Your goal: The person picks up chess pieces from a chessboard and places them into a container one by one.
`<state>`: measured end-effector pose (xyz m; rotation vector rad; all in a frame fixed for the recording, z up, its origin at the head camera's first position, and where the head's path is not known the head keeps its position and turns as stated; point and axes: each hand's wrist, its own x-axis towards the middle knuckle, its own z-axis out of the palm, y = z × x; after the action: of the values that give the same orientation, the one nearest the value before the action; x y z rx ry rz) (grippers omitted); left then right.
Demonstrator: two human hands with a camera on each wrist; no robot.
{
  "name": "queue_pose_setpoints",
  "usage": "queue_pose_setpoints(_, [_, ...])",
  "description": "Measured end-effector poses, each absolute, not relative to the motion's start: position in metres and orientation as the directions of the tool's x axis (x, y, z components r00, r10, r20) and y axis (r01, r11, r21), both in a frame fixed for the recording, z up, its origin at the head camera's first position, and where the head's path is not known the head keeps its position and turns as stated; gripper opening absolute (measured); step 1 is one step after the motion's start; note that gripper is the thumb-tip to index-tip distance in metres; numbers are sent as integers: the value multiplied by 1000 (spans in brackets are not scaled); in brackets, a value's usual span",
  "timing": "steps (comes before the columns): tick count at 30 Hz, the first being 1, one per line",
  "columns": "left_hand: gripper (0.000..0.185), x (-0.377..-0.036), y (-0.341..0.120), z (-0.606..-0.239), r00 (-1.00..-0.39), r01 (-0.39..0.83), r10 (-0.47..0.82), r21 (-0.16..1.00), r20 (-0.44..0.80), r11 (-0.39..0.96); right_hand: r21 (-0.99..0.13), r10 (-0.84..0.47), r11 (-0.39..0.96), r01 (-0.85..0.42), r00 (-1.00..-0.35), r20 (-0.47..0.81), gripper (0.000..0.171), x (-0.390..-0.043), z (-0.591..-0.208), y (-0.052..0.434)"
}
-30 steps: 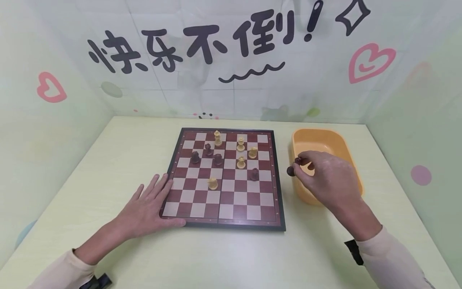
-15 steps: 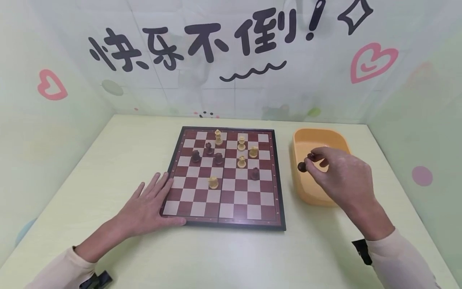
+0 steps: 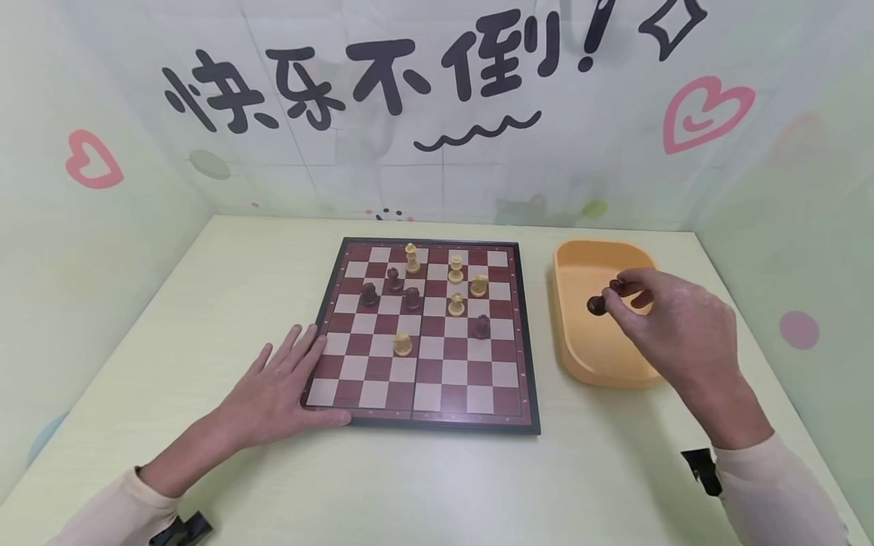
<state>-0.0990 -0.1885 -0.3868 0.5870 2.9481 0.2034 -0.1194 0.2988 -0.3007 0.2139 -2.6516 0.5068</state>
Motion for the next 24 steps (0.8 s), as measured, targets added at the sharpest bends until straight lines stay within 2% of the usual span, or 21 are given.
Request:
queue_pose_setpoints(15, [127,-99,-188,-387,-917,369,386,150,-99,917,-331,36,941,-71,-951,307,30,-120,-303,326])
queue_pose_setpoints(24, [126,-100,-189,-388,-918,370,385,146,-93,918,-343,50,937,-68,-945,323,34,-122,-307,330])
